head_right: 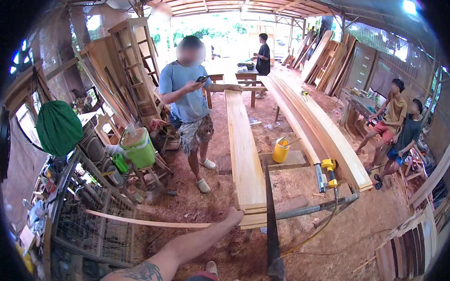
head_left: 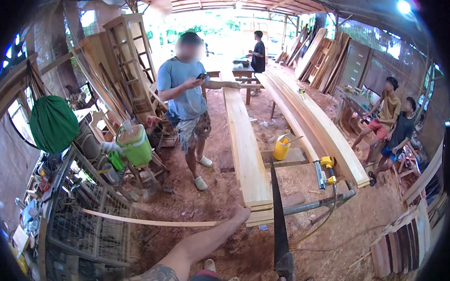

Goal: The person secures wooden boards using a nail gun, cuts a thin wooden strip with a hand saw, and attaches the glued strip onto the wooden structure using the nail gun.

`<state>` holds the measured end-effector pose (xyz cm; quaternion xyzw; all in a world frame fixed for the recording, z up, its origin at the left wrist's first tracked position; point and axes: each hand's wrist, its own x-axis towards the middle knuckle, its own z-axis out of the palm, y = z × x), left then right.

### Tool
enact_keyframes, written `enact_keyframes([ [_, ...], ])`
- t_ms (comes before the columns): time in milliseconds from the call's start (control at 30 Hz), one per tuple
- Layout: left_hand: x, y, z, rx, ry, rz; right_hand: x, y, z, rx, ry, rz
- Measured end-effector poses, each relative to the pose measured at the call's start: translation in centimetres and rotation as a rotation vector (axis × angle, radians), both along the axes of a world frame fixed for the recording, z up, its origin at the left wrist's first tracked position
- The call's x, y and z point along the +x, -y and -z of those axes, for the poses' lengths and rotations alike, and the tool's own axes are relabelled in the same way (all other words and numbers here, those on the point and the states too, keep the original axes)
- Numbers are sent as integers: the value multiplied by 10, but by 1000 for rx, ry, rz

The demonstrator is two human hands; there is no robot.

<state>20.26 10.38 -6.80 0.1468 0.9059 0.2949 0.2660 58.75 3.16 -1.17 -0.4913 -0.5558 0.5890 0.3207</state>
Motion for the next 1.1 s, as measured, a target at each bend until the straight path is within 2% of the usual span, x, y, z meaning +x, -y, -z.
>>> enact_keyframes([
  [100, -26, -1, 32, 17, 19, 15, 0, -3, -3, -6, 7, 15],
  [233, -43, 8, 4, 215, 168, -52, 9, -4, -2, 9, 5, 41],
  [267, -59, 4, 19, 303, 248, -44, 11, -4, -2, 15, -3, 50],
  [300, -64, 5, 14, 273, 116, 24, 14, -4, -2, 21, -8, 61],
  [367, -71, 0, 11, 470, 269, -12, 24, -3, 1, 43, -30, 92],
  [400, -73, -6, 34, 675, 566, -125, 29, -1, 2, 58, -33, 111],
  [467, -107, -18, 90, 590, 601, -98, 34, 5, -4, 57, -73, 151],
  [567, -85, -12, 47, 625, 558, -167, 24, 15, -24, -3, -311, 162],
  [667, -108, -24, 91, 666, 616, -111, 13, 16, -30, 31, -296, 216],
  [767, -89, -22, 35, 594, 656, -102, 2, 16, -35, 74, -199, 231],
  [867, -75, -29, -14, 511, 382, 49, 1, 9, -20, 139, -200, 190],
  [967, -76, -39, -24, 271, 253, 110, 1, 0, -18, 154, -184, 165],
  [1000, -78, -39, -10, 391, 334, 65, 0, -1, -19, 148, -177, 162],
  [1033, -86, -41, 2, 336, 317, 107, 1, -4, -21, 146, -168, 160],
  [1100, -86, -39, -10, 228, 286, 184, 1, -6, -22, 141, -153, 154],
])
